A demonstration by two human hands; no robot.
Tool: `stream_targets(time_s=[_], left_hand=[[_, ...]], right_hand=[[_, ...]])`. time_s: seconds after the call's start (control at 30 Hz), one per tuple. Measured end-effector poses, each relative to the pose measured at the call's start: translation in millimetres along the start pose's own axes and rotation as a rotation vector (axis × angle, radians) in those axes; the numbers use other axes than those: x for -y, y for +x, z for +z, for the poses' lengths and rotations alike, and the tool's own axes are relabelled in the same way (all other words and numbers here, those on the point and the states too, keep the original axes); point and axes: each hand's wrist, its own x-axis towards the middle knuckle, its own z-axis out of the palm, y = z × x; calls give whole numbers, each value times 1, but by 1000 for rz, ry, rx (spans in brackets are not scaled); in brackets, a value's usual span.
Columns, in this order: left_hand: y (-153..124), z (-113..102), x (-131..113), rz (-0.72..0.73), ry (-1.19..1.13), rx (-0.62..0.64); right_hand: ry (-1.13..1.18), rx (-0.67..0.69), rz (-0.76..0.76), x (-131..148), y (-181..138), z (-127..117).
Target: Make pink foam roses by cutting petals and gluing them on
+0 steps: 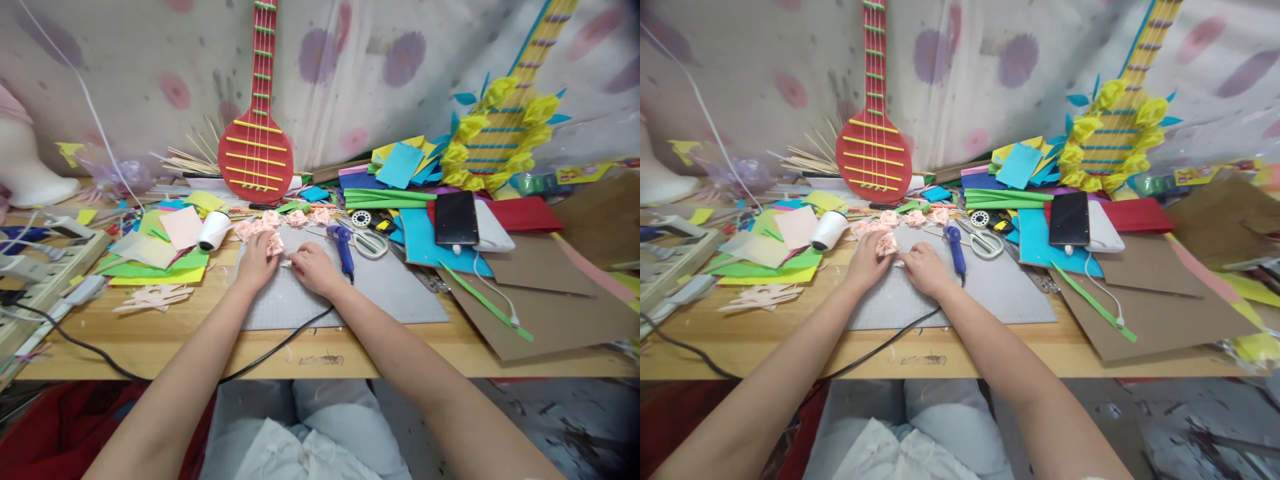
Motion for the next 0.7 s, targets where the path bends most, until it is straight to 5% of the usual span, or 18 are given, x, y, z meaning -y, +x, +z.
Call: stream_targets(time_s=[0.2,0.43,0.57,0.7], left_hand=[[12,12,-14,-66,49,-39],[7,10,-31,-60,28,12],[0,-2,-42,-111,-185,-77],[-4,0,-45,-284,-484,28]], right_hand=[[185,-110,112,5,0,-6],[1033,-345,614,-7,4,2],[1194,-304,631,-13,6,7],[1212,-254,589,-7,6,4]])
